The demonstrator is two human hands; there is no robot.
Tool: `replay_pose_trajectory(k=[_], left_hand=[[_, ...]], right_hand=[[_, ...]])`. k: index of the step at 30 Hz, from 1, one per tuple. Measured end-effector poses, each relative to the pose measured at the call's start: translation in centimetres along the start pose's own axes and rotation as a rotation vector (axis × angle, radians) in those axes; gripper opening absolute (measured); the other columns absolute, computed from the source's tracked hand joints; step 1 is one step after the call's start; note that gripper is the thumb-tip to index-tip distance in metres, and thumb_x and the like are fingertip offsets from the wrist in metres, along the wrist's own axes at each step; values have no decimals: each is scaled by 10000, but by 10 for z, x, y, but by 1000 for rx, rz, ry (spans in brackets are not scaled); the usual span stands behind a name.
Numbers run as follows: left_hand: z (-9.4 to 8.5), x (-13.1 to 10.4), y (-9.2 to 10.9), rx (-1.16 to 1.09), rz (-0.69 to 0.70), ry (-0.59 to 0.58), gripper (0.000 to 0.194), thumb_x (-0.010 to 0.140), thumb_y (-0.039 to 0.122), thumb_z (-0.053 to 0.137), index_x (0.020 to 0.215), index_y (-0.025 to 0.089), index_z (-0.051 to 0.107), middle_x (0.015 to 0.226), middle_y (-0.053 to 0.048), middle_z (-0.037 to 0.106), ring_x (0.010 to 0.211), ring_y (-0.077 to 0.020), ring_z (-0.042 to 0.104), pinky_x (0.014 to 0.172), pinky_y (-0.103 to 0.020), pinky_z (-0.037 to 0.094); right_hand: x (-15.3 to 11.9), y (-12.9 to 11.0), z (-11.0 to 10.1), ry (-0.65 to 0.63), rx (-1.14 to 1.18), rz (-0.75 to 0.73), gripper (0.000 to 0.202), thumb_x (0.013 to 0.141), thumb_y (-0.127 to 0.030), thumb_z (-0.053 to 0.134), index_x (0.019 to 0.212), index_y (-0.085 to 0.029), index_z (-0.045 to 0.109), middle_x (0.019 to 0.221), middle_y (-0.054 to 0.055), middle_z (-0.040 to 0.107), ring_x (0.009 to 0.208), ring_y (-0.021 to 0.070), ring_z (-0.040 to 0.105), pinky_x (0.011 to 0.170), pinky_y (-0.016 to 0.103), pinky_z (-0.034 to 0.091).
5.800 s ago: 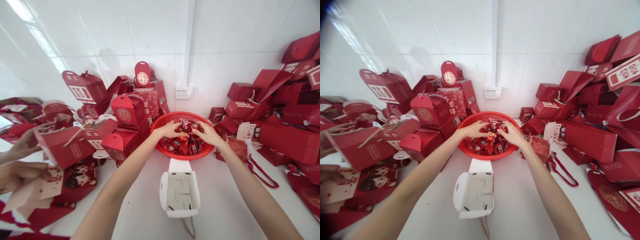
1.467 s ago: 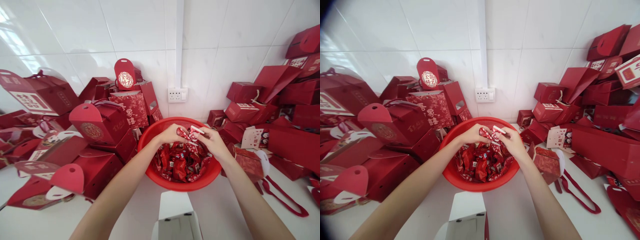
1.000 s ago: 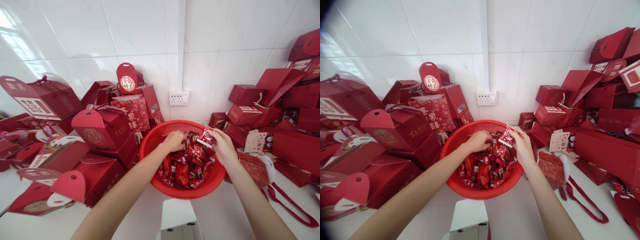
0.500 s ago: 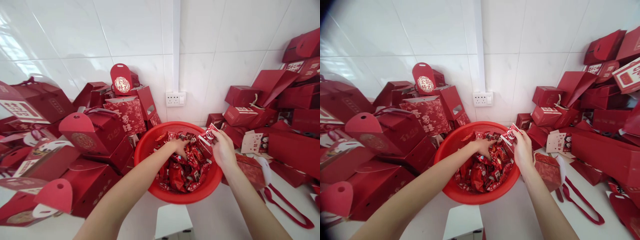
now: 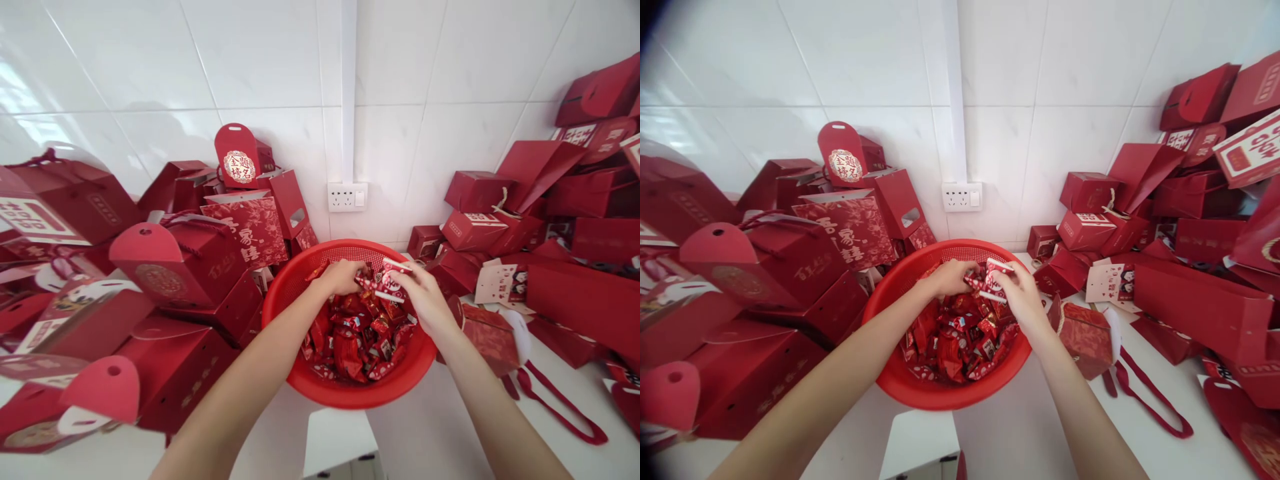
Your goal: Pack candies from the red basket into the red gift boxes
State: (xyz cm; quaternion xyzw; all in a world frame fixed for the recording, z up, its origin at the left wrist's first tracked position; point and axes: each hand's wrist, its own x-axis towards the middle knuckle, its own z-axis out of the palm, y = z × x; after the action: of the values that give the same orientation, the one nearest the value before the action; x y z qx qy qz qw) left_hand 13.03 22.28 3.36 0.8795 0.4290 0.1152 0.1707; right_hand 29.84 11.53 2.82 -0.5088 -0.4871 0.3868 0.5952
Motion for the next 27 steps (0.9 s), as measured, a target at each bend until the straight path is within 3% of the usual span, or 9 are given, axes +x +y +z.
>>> replay_pose_trajectory(k=[4,8,14,17,20,27], left_hand=[[-17,-7,-11,-182,-29,234,349,766,213,690,1113,180,695,1086,-63,769,1015,-257,709,906,-327,536],[-25,-15,-15,-347,-26,342,315,805,222,682,1089,87,672,1049,-105,777,939,-231,733,831,-307,575],[-30,-36,-3,-407,44,352,414,746,175,743,1152,115,690,1161,-82,763,1064,-244,707,975,-351,544],[-29,-52,-2,-362,35,307,494,675,132,775,1165,158,719,1194,-59,759,1136,-272,681,1067,-382,488],[-23,-68,-2,-322,4,250,564,624,98,792,1179,178,734,1178,-57,767,1113,-279,698,1061,-384,497],[-8,-102,9,-224,-36,327,419,830,172,670,1248,160,697,1339,-106,694,1269,-254,623,1154,-371,429]], right_hand=[[-8,5,1,-290,-258,3,250,787,-439,655,898,-216,633,861,23,710,832,225,684,732,327,537],[-18,3,2,-495,-507,-101,137,887,-322,583,941,-214,647,954,44,749,888,237,704,837,360,525],[-42,-5,6,-515,-803,-204,155,941,-232,556,1054,-234,661,1034,77,771,1018,281,721,888,355,502],[-56,-7,8,-504,-904,-206,171,973,-239,516,1080,-230,649,1026,92,768,1015,287,722,861,342,492],[-66,-7,8,-484,-1013,-198,174,989,-238,491,1091,-217,630,1041,116,763,1012,296,723,836,335,477],[-83,-13,7,-558,-1108,-92,144,995,-246,504,1112,-193,569,1173,153,733,1116,325,701,859,352,470]])
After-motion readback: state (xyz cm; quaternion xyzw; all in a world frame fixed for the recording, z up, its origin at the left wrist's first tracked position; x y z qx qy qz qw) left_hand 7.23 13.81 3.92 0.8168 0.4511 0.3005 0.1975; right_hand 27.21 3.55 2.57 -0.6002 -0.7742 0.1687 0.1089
